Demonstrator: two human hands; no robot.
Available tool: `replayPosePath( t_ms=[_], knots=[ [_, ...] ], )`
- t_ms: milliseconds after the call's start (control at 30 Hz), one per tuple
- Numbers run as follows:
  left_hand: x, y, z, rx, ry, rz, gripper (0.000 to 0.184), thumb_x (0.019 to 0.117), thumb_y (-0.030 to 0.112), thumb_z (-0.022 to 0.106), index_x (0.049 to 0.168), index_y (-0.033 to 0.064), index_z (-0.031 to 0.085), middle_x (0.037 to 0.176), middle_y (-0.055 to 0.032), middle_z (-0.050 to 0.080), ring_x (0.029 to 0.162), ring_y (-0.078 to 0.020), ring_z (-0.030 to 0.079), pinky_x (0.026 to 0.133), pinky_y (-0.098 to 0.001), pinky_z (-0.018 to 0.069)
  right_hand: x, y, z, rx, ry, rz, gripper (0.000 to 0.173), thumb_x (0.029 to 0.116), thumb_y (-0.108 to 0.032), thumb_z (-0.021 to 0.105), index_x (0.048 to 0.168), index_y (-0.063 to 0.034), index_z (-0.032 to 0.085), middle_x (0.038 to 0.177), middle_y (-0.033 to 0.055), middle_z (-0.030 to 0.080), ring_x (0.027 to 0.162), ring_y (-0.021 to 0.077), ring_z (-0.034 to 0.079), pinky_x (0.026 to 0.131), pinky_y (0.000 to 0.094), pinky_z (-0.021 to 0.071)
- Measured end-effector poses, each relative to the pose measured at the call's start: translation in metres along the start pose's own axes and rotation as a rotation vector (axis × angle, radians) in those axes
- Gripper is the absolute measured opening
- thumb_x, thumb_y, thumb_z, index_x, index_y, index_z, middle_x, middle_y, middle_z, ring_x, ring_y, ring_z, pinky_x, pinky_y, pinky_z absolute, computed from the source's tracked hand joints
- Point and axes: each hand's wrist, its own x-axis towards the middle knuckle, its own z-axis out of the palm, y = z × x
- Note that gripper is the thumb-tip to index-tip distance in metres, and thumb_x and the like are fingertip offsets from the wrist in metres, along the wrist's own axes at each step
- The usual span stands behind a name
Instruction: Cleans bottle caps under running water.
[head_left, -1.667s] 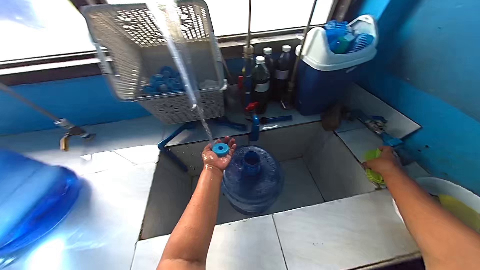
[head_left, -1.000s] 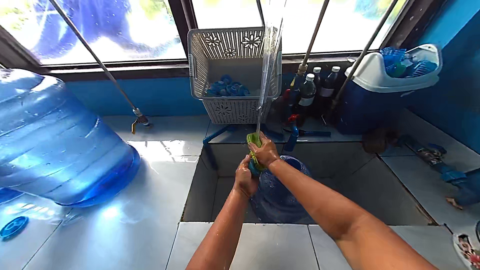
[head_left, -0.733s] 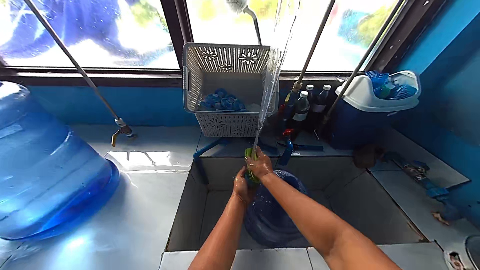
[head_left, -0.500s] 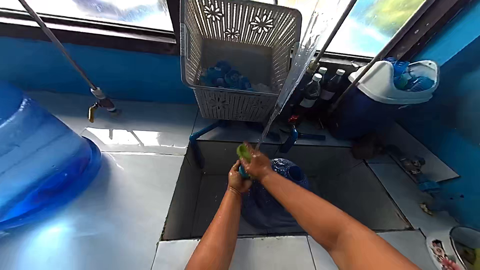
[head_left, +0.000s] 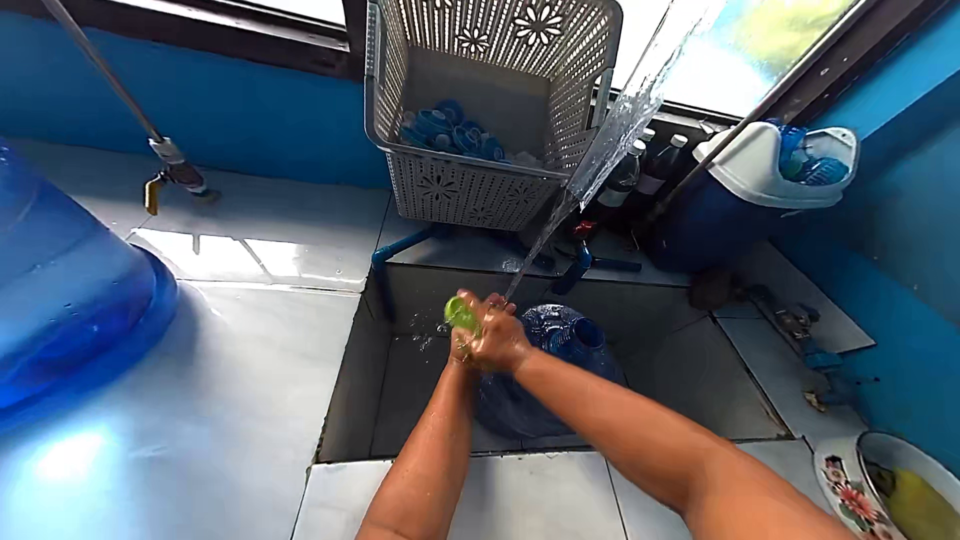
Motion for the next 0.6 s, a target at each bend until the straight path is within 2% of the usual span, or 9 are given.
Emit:
replayPosePath(
  t_ms=[33, 67, 133, 233, 367, 433, 500, 533, 600],
  knots=[
    [0.023, -0.010, -0.031, -0.032, -0.058, -0.108, 0.048, 0.1113, 0.038, 0.014, 0.113, 0.0137, 0.055, 0.095, -0.0055, 0.069, 0.088, -0.0153, 0.069, 0.076, -0.0341, 0.0581, 0.012, 0.008, -0.007, 0.013, 0.019, 0.040, 0.068, 0.1014, -0.030, 0.062, 0.162, -0.0166, 0.034, 0.141, 0.0268, 0.059, 0.131, 0.0447, 0.056, 0.108, 0.0632, 0.0424],
    [0.038, -0.013, -0.048, -0.106, -0.185, -0.197, 0.049, 0.1114, 0.034, 0.013, 0.103, 0.0112, 0.056, 0.085, -0.0055, 0.068, 0.080, -0.0162, 0.068, 0.071, -0.0342, 0.0582, 0.024, 0.016, -0.015, 0.017, 0.068, 0.072, 0.068, 0.1022, -0.030, 0.062, 0.162, -0.0157, 0.033, 0.142, 0.0265, 0.058, 0.129, 0.0450, 0.057, 0.106, 0.0633, 0.0449],
    [0.051, -0.012, -0.062, -0.168, -0.252, -0.220, 0.055, 0.1106, 0.035, 0.010, 0.104, 0.0096, 0.058, 0.086, -0.0076, 0.070, 0.079, -0.0177, 0.069, 0.070, -0.0348, 0.0585, 0.016, 0.019, -0.008, 0.040, 0.106, 0.053, 0.069, 0.1013, -0.029, 0.062, 0.162, -0.0122, 0.032, 0.142, 0.0256, 0.058, 0.128, 0.0426, 0.059, 0.106, 0.0608, 0.0467],
    [0.071, -0.002, -0.077, -0.196, -0.349, -0.152, 0.064, 0.1098, 0.039, 0.004, 0.150, 0.0010, 0.036, 0.136, -0.0199, 0.057, 0.120, -0.0277, 0.062, 0.099, -0.0413, 0.0520, -0.021, 0.006, 0.014, 0.064, 0.086, -0.091, 0.065, 0.0974, -0.026, 0.062, 0.155, -0.0043, 0.044, 0.138, 0.0270, 0.062, 0.127, 0.0418, 0.061, 0.106, 0.0576, 0.0475],
    [0.046, -0.011, -0.053, -0.095, -0.204, -0.212, 0.053, 0.1113, 0.036, 0.010, 0.102, 0.0101, 0.056, 0.085, -0.0055, 0.067, 0.079, -0.0167, 0.068, 0.072, -0.0343, 0.0576, 0.020, 0.028, -0.017, 0.004, 0.091, 0.071, 0.066, 0.1023, -0.028, 0.062, 0.160, -0.0115, 0.035, 0.139, 0.0273, 0.060, 0.125, 0.0447, 0.060, 0.104, 0.0618, 0.0473],
    [0.050, -0.008, -0.060, -0.112, -0.251, -0.190, 0.057, 0.1104, 0.040, 0.009, 0.110, 0.0095, 0.057, 0.092, -0.0067, 0.070, 0.085, -0.0172, 0.069, 0.076, -0.0348, 0.0581, 0.005, 0.020, -0.003, 0.039, 0.104, 0.030, 0.069, 0.0998, -0.028, 0.062, 0.161, -0.0097, 0.034, 0.139, 0.0271, 0.060, 0.125, 0.0437, 0.061, 0.104, 0.0601, 0.0484],
    [0.062, -0.004, -0.074, -0.167, -0.346, -0.175, 0.065, 0.1095, 0.043, 0.006, 0.147, 0.0033, 0.042, 0.131, -0.0157, 0.063, 0.118, -0.0235, 0.064, 0.100, -0.0389, 0.0525, -0.018, 0.008, 0.014, 0.061, 0.095, -0.078, 0.067, 0.0956, -0.028, 0.063, 0.156, -0.0069, 0.044, 0.133, 0.0272, 0.064, 0.123, 0.0425, 0.063, 0.103, 0.0578, 0.0487],
    [0.063, -0.005, -0.075, -0.147, -0.336, -0.164, 0.065, 0.1091, 0.042, 0.003, 0.147, 0.0033, 0.040, 0.132, -0.0144, 0.061, 0.119, -0.0214, 0.063, 0.100, -0.0375, 0.0512, -0.016, 0.007, 0.010, 0.061, 0.075, -0.089, 0.065, 0.0960, -0.027, 0.064, 0.155, -0.0068, 0.046, 0.132, 0.0271, 0.065, 0.124, 0.0426, 0.063, 0.104, 0.0588, 0.0484],
    [0.053, -0.012, -0.063, -0.120, -0.187, -0.153, 0.054, 0.1103, 0.035, 0.009, 0.108, 0.0102, 0.057, 0.090, -0.0054, 0.069, 0.084, -0.0152, 0.068, 0.074, -0.0337, 0.0574, 0.009, 0.017, -0.007, 0.055, 0.047, 0.003, 0.066, 0.1008, -0.027, 0.063, 0.160, -0.0115, 0.037, 0.136, 0.0276, 0.062, 0.126, 0.0442, 0.060, 0.106, 0.0618, 0.0458]
  ],
)
